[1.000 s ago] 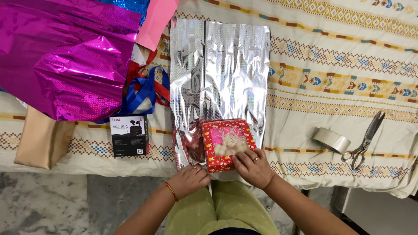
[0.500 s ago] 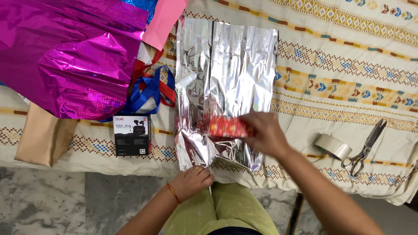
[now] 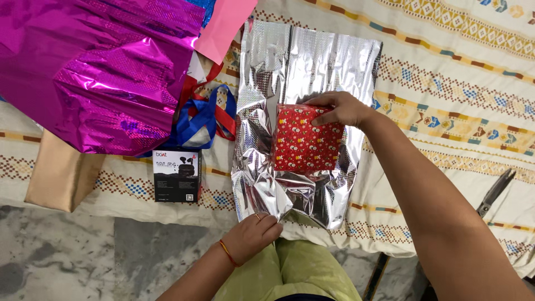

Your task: The person wraps a small red box with shiny purple wrapping paper. They cut a piece of tape with scissors, place the box on the paper, fold the paper around it, and secure the edges with tape. The person repeatedly adjusts and smooths the paper to fit the box.

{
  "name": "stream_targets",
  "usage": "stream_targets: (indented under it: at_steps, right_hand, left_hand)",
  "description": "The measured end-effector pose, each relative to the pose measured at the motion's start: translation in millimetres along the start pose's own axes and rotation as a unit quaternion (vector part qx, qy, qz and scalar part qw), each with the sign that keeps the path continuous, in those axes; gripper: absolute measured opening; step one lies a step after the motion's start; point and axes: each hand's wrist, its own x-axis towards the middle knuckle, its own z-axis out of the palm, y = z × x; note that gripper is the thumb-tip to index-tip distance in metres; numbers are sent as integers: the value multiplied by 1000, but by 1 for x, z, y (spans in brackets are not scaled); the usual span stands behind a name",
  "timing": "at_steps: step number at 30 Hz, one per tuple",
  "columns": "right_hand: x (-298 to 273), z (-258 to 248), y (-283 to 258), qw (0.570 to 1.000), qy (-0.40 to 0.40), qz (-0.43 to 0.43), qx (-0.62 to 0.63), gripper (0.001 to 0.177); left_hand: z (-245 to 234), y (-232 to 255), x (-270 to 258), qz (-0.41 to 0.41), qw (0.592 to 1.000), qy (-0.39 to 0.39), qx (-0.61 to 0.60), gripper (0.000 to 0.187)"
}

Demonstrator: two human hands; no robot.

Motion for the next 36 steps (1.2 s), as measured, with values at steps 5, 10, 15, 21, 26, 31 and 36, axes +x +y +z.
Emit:
stream_targets:
  at_steps: [5,10,15,21,26,31,36]
  right_hand:
    - [11,3,21,986,53,-79,-138,52]
    - [12,9,26,979,61,-83,-176,50]
    - [-2,19,23,980,74,-84,-165,50]
    - [-19,29,14,963,134,-138,-187,51]
    - [-91,93,23,893,337,-123,-271,68]
    - [-188,215,39,846,365,-285,-265,81]
    - [-197,240,59,855,361,-87,-362,62]
  left_hand:
    - [-8,5,13,-12,1000,10,6,36]
    - [-13,11,20,-16,1000,21,-10,37]
    - [-10,15,22,-27,1000,10,-7,36]
    - [-11,13,15,-34,999,8,-26,41]
    - [-10,14,10,-58,997,58,-11,42]
    - [-9,18,22,-151,983,99,-13,41]
    - [-24,19,40,-173,970,165,42,38]
